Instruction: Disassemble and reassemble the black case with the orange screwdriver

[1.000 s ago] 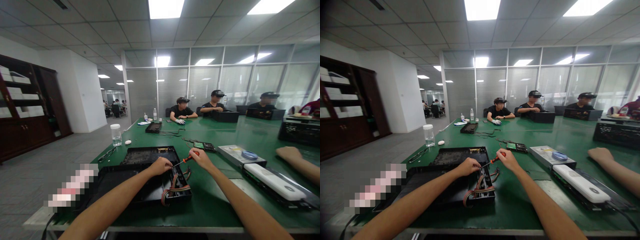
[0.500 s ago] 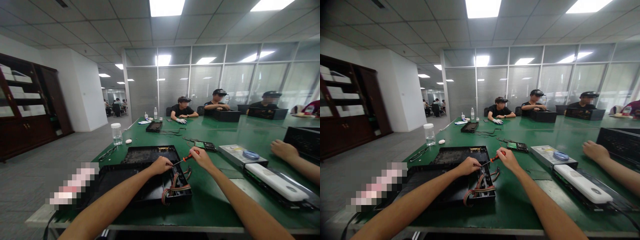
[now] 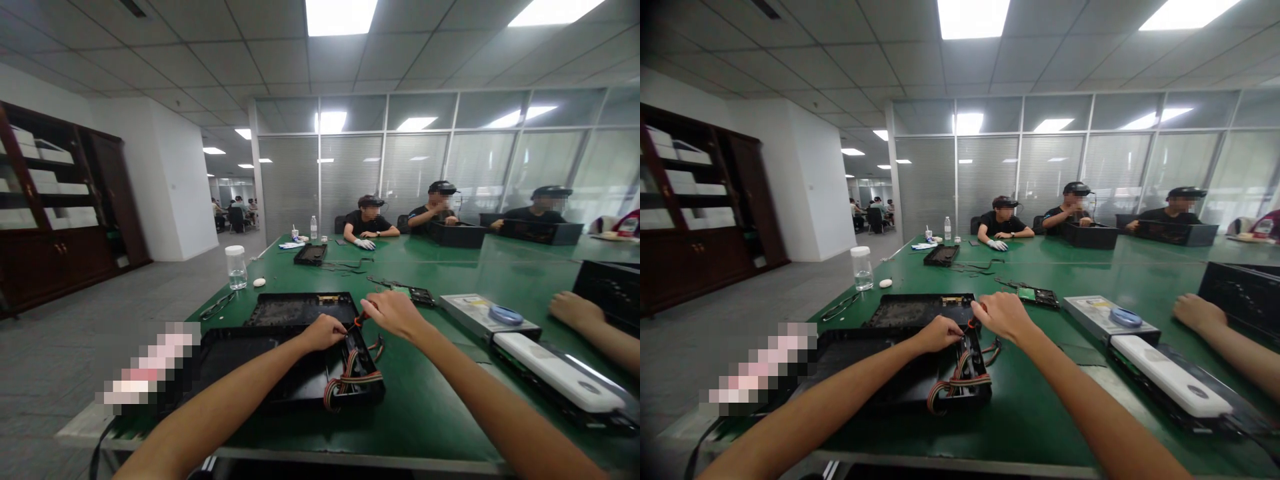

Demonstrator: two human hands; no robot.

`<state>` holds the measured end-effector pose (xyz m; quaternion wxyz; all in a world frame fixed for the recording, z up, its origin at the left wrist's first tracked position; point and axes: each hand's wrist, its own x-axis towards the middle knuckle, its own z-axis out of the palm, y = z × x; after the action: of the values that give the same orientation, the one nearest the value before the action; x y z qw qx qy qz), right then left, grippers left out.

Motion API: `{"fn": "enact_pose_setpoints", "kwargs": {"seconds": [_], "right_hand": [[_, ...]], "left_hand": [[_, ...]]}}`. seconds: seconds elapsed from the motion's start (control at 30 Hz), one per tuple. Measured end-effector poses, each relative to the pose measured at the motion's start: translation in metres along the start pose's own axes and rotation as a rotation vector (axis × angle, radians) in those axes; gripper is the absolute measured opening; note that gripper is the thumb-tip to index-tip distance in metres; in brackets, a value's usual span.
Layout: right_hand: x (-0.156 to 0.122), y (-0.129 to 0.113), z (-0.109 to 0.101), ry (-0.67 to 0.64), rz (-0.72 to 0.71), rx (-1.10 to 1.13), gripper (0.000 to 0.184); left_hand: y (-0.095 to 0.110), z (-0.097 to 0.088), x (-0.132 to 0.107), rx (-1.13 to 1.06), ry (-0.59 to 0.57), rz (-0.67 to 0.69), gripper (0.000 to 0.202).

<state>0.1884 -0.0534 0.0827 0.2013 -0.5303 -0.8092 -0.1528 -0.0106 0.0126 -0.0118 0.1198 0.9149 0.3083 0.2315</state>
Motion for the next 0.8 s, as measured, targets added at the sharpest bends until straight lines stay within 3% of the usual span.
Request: {"fn": "enact_pose_setpoints", "kwargs": {"seconds": [0.1, 0.2, 0.33, 0.5, 0.63, 0.8], "right_hand": [[0.011, -0.018, -0.014, -0.049, -0.106, -0.047, 0.029], [0.023, -0.027, -0.018, -0.096, -0.162, -0.051, 0.034], [0.032, -0.032, -0.02, -0.098, -0.026, -0.154, 0.057], [0.032, -0.041, -0.024, -0.158, -0.086, -0.162, 0.048], [0.036, -0.043, -0.025, -0.133, 0.002, -0.251, 0.06], [0.039, -0.037, -0.025, -0.178, -0.03, -0.196, 0.058]], "left_hand": [[0.001, 0.001, -0.001, 0.002, 0.015, -0.033, 0.017], [0.004, 0.001, -0.002, 0.015, 0.015, -0.061, 0.015], [0.009, -0.001, -0.004, 0.038, 0.029, -0.068, 0.012], [0.011, -0.002, -0.007, 0.048, 0.028, -0.045, 0.01], [0.01, -0.002, -0.009, 0.039, 0.038, -0.023, 0.01], [0.011, -0.003, -0.01, 0.052, 0.026, -0.023, 0.011]]}}
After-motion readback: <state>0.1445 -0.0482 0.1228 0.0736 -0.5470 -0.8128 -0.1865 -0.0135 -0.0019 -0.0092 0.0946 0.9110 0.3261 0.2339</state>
